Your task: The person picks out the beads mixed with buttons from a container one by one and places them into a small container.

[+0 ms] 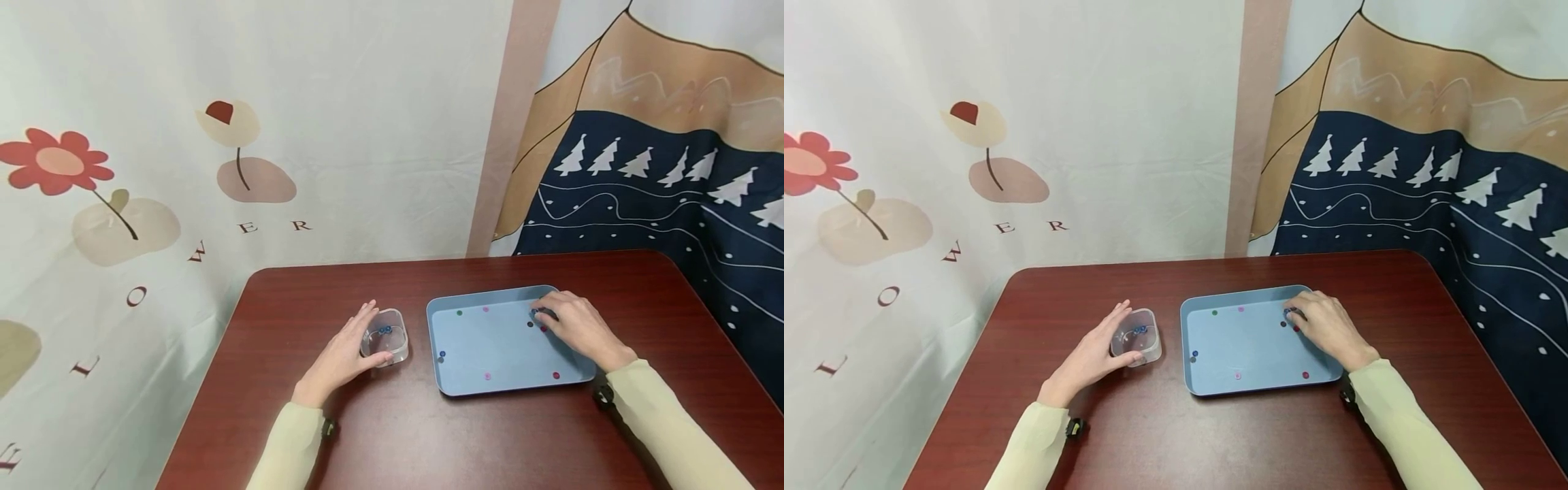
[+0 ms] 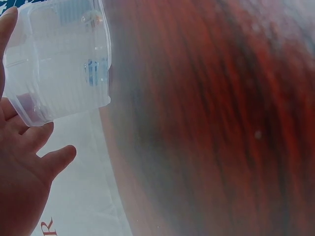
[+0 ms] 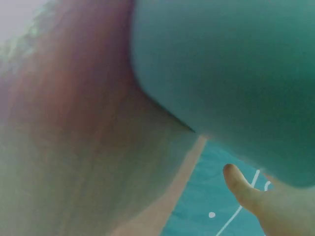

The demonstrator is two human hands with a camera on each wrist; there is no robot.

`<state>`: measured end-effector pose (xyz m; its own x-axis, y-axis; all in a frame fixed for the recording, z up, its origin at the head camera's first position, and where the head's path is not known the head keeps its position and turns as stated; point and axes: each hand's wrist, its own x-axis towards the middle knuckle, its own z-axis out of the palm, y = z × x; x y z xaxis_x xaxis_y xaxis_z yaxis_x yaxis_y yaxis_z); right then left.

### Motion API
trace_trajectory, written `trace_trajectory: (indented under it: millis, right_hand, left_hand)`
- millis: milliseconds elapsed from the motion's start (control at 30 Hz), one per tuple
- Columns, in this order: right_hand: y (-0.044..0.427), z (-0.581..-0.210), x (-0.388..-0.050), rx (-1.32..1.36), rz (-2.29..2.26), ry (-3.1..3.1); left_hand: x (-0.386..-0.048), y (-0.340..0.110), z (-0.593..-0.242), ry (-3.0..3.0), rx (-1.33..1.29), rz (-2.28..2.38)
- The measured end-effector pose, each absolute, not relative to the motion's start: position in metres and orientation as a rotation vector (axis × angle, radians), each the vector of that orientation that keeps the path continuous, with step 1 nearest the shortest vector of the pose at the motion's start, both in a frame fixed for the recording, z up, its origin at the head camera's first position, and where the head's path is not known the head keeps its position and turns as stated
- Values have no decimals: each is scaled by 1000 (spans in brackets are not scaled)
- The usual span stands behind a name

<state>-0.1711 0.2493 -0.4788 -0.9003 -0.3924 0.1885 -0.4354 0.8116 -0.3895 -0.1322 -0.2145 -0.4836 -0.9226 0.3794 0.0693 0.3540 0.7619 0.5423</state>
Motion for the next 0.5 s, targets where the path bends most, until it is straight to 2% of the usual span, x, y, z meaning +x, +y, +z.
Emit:
trace_trajectory:
  millis: [500]
  right_hand:
    - [231,-467,-156,736,753,-2650]
  left_hand:
    - [-133,-215,-486,2984,701,727]
